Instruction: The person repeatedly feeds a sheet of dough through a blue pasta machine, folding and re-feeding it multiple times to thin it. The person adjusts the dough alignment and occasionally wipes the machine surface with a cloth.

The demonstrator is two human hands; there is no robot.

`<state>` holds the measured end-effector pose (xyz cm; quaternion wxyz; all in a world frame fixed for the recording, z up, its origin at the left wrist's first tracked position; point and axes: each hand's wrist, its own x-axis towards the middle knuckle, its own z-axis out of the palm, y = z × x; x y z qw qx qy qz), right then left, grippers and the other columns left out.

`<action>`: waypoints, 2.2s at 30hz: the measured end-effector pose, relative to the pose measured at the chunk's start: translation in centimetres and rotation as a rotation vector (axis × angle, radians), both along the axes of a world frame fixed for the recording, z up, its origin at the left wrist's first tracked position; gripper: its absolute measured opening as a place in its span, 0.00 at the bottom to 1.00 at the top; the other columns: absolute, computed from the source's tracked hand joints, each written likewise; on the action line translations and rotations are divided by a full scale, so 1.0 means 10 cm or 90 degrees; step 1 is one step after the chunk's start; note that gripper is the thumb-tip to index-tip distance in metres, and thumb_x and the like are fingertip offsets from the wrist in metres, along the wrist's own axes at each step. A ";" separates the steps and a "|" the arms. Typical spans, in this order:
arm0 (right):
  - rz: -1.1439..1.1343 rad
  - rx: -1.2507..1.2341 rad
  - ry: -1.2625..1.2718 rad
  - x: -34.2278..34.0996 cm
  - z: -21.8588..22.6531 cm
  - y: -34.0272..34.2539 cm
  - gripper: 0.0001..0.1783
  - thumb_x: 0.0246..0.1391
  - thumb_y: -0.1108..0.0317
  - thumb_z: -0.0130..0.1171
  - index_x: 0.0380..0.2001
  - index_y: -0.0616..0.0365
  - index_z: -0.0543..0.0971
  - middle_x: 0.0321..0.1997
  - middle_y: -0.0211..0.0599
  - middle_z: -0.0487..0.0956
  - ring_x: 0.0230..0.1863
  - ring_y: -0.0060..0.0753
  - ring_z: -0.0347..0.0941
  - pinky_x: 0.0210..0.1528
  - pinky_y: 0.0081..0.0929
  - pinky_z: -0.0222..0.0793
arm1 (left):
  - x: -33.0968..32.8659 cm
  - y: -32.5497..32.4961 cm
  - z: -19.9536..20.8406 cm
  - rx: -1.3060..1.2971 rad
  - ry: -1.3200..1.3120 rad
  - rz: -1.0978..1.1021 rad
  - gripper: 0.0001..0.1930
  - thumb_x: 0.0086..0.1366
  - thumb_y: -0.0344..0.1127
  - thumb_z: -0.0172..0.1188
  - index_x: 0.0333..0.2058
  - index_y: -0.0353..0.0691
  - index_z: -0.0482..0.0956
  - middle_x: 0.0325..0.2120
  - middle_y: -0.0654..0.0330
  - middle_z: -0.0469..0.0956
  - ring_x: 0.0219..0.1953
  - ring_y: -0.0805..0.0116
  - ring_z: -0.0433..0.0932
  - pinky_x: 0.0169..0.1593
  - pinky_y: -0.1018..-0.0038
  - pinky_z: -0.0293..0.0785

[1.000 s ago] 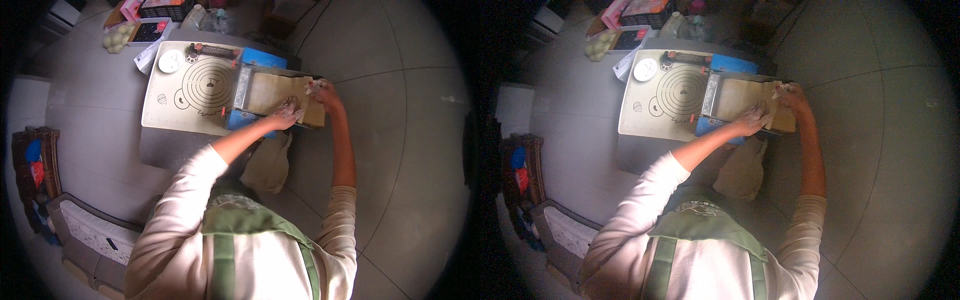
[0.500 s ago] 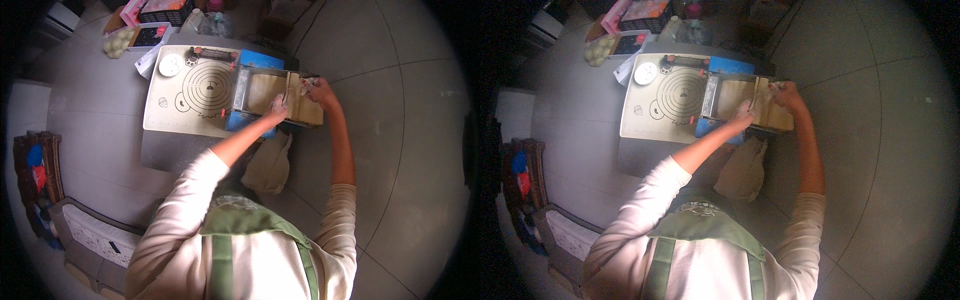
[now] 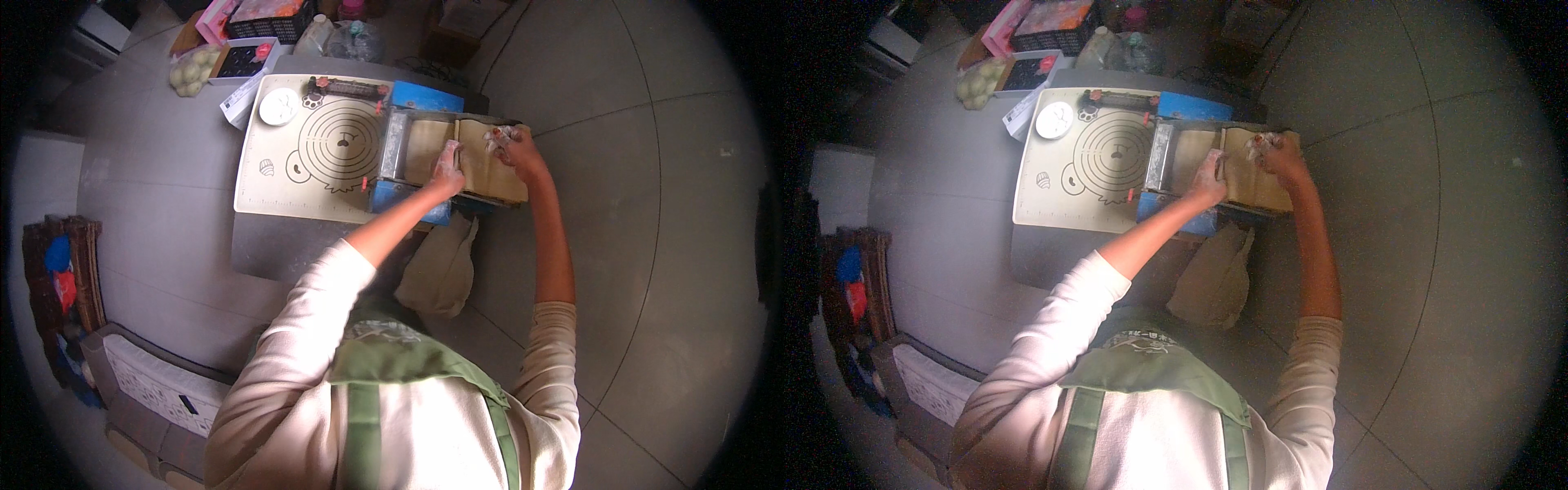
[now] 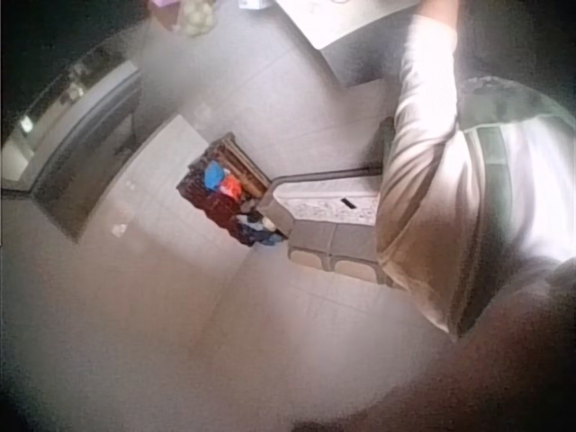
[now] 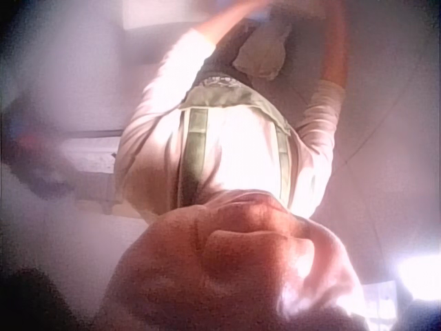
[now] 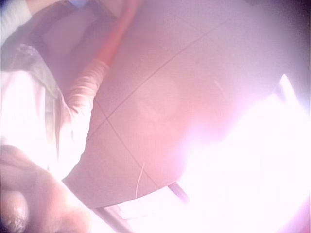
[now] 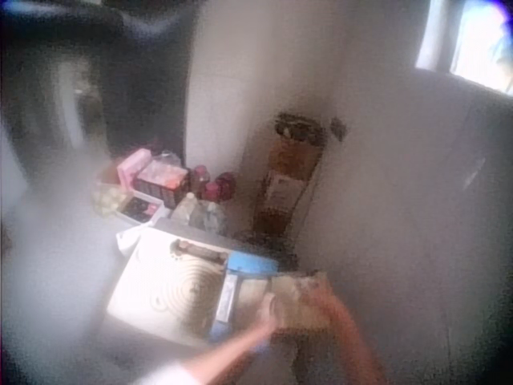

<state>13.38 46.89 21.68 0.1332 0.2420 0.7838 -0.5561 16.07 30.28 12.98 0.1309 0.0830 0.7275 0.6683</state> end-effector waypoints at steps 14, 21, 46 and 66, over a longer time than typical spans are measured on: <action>-0.017 -0.027 0.050 0.00 0.03 -0.02 0.10 0.56 0.61 0.52 0.30 0.55 0.75 0.27 0.25 0.75 0.27 0.17 0.69 0.23 0.15 0.62 | 0.17 0.48 0.04 -0.258 0.144 -0.001 0.22 0.47 0.33 0.53 0.44 0.31 0.69 0.57 0.37 0.52 0.61 0.39 0.44 0.62 0.55 0.40; 0.005 -0.041 0.024 -0.07 0.20 -0.04 0.08 0.55 0.64 0.51 0.32 0.56 0.75 0.30 0.27 0.75 0.30 0.20 0.70 0.30 0.20 0.66 | 0.40 0.81 0.09 -0.055 0.220 -0.045 0.29 0.48 0.25 0.48 0.53 0.30 0.60 0.53 0.39 0.60 0.58 0.42 0.55 0.61 0.55 0.45; -0.052 0.038 -0.016 0.08 0.09 0.12 0.15 0.56 0.59 0.51 0.42 0.58 0.71 0.39 0.35 0.74 0.37 0.28 0.71 0.35 0.28 0.70 | -0.08 0.16 -0.63 -0.468 0.209 -0.132 0.38 0.56 0.39 0.47 0.61 0.31 0.39 0.61 0.40 0.36 0.64 0.44 0.34 0.64 0.56 0.32; 0.101 -0.067 0.061 -0.21 -0.18 0.18 0.20 0.51 0.64 0.56 0.45 0.62 0.69 0.40 0.38 0.75 0.38 0.31 0.71 0.39 0.31 0.68 | 0.40 0.75 0.02 -0.274 0.405 0.056 0.25 0.55 0.32 0.46 0.52 0.27 0.62 0.48 0.33 0.64 0.56 0.41 0.59 0.61 0.53 0.45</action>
